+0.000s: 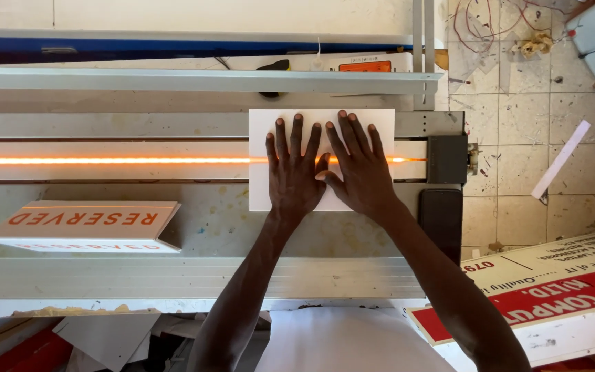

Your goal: Using a strip heater to soften a plastic sheet and then bending it to form a sign.

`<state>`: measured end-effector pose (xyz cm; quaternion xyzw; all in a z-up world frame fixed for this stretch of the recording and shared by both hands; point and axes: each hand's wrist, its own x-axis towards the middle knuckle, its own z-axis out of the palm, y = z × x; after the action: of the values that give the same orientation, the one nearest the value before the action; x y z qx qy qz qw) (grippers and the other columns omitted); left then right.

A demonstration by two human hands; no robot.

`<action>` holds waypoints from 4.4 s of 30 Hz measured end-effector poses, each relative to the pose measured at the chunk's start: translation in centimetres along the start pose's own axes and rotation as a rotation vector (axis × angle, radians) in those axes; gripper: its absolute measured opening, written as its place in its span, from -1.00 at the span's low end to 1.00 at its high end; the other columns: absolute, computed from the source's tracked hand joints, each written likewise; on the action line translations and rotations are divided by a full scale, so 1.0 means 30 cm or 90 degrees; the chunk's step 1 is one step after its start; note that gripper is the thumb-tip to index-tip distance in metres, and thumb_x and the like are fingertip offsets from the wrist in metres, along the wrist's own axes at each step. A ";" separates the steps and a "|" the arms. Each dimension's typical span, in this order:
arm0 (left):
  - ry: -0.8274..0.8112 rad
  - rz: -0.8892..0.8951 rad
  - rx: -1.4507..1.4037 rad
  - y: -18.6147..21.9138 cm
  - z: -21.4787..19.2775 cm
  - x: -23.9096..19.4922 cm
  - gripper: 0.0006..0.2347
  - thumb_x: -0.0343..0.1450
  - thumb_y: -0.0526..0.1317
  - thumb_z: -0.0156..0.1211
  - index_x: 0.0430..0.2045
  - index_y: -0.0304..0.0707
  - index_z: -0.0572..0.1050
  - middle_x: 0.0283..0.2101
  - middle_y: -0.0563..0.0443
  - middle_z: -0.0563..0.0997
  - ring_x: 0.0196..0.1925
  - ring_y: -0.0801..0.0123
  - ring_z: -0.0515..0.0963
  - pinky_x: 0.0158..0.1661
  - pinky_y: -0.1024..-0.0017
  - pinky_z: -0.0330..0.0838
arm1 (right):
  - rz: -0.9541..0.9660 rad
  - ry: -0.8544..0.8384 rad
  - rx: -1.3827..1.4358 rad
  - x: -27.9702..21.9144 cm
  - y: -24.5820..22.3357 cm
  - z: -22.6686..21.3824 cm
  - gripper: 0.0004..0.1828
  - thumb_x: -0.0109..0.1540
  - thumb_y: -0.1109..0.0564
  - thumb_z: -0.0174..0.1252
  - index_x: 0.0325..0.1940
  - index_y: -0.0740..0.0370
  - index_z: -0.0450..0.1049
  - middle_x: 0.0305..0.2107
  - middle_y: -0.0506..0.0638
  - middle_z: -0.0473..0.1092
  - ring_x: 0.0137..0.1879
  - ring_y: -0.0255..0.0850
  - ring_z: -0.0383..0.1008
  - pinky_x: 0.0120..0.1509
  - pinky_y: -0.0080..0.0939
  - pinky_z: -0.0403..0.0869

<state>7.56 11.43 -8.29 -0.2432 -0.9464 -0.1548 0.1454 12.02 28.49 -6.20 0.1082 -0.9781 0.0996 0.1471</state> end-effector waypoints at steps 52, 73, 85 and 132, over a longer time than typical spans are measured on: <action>-0.092 -0.086 -0.070 -0.110 -0.181 -0.197 -0.45 0.61 0.04 0.32 0.46 -0.31 0.50 0.47 -0.33 0.41 0.60 -0.28 0.38 0.58 -0.16 0.20 | 0.025 -0.071 -0.078 -0.008 0.011 0.062 -0.08 0.60 -0.43 -0.20 0.80 0.31 0.17 0.71 0.26 0.11 0.83 0.13 0.01 0.81 0.39 -0.01; -0.086 -0.030 -0.069 -0.076 -0.188 -0.174 -0.32 0.64 0.16 0.18 0.59 -0.37 0.33 0.68 -0.36 0.27 0.73 -0.21 0.22 0.65 -0.12 0.01 | 0.047 -0.082 -0.071 -0.006 0.010 0.063 -0.07 0.60 -0.46 -0.26 0.81 0.28 0.16 0.72 0.27 0.09 0.83 0.13 -0.01 0.81 0.40 -0.02; -0.052 -0.023 -0.059 -0.116 -0.056 0.013 -0.09 0.48 0.43 0.33 0.67 -0.14 0.26 0.71 -0.45 0.15 0.75 -0.38 0.14 0.64 -0.27 0.03 | 0.034 -0.080 -0.068 0.004 0.007 0.055 -0.09 0.56 -0.40 -0.07 0.80 0.27 0.17 0.69 0.27 0.14 0.82 0.15 0.04 0.79 0.42 0.02; -0.075 0.100 -0.079 -0.103 -0.080 0.019 -0.21 0.45 0.52 0.26 0.59 0.27 0.43 0.68 -0.23 0.30 0.71 -0.34 0.24 0.58 -0.32 0.10 | 0.174 0.043 -0.060 -0.095 0.095 0.040 -0.13 0.62 -0.42 -0.23 0.72 0.29 0.33 0.63 0.23 0.28 0.77 0.08 0.18 0.81 0.29 0.00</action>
<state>5.99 8.22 -6.60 -0.3339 -0.9199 -0.1868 0.0859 13.67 31.48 -8.67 -0.0362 -0.9819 0.0759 0.1698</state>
